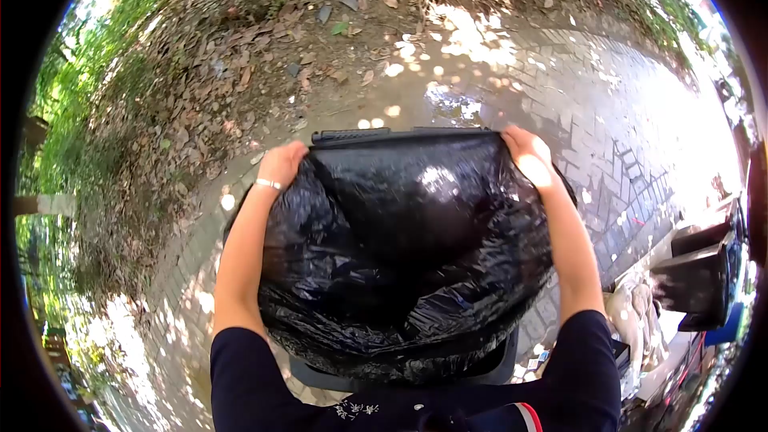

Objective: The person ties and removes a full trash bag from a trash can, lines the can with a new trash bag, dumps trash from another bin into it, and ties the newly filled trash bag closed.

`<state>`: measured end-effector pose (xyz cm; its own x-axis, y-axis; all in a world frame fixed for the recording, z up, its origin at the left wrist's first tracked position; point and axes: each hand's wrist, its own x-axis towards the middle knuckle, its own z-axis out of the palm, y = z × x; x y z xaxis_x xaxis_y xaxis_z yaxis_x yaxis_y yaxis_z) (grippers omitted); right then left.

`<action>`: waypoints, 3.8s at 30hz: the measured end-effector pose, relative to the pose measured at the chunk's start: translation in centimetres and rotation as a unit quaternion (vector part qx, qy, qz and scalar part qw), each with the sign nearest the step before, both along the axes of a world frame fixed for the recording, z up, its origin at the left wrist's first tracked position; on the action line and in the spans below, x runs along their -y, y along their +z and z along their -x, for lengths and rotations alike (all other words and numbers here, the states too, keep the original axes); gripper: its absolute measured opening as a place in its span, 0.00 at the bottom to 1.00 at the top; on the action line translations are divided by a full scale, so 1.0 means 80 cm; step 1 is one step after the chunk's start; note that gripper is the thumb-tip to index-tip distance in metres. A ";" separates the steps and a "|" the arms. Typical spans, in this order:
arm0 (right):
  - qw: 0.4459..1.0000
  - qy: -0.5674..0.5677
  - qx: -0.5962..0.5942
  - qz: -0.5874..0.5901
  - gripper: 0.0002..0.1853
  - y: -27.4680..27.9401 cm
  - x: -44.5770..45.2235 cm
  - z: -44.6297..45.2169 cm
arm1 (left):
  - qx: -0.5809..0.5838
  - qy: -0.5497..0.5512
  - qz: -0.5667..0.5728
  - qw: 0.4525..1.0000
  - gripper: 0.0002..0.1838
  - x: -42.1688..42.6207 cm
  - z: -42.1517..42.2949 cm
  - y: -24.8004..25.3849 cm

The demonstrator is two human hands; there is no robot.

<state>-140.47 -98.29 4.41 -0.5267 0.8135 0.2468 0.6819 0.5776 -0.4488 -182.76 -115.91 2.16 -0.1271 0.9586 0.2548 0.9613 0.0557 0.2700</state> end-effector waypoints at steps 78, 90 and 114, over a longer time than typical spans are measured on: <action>0.406 -0.092 -0.789 0.452 0.19 -0.080 0.645 0.197 | 0.908 -0.119 0.352 0.194 0.16 0.344 -0.110 -0.056; 0.406 -0.295 -0.795 0.340 0.18 -0.091 0.662 0.237 | 0.843 -0.027 0.332 0.423 0.18 0.373 -0.104 -0.086; 0.367 -0.410 -0.768 0.328 0.16 -0.083 0.672 0.242 | 0.842 -0.126 0.425 0.308 0.19 0.375 -0.076 -0.111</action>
